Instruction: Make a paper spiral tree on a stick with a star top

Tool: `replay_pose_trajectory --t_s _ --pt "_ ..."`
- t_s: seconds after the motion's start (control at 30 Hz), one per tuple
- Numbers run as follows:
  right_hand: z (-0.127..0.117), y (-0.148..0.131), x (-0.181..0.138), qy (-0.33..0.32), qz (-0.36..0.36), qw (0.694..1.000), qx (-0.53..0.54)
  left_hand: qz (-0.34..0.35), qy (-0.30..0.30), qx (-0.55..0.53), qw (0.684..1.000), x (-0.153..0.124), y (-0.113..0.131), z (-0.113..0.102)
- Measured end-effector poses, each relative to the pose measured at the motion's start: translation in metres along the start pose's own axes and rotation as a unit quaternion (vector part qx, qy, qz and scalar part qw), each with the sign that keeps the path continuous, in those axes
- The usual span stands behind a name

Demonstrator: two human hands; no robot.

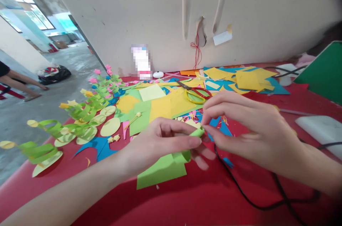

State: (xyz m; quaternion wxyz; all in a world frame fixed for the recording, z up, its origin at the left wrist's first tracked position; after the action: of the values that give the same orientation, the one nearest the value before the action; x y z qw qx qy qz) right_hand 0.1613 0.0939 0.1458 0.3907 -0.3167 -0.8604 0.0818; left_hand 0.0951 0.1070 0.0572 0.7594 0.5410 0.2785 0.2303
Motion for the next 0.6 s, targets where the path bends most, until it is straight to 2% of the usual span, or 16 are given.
replay_pose_trajectory --t_s 0.13,0.4,0.53,0.6 --pt "-0.008 0.005 0.002 0.033 0.021 0.999 -0.027 0.021 0.087 0.013 0.996 0.002 0.001 -0.022" --pt "-0.026 0.019 0.002 0.068 0.081 0.993 -0.044 0.031 0.129 0.110 0.985 0.000 0.005 -0.031" --pt "-0.044 0.028 -0.001 0.106 0.112 0.985 -0.076 0.090 0.228 0.192 0.950 -0.007 0.020 -0.047" --pt "-0.054 0.030 -0.003 0.130 0.121 0.979 -0.105 0.111 0.257 0.230 0.932 -0.010 0.027 -0.051"
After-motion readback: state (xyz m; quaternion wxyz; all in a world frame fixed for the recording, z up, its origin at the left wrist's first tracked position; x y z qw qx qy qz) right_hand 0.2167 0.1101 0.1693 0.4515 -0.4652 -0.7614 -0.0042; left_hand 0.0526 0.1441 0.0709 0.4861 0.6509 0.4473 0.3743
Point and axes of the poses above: each hand's wrist, its own x-axis towards the middle knuckle, its own z-axis out of the palm, y = z × x, the point moved 10 cm from there along x, towards the middle knuckle, and after that the axes turned 6 degrees about x, right-handed, at the moved point
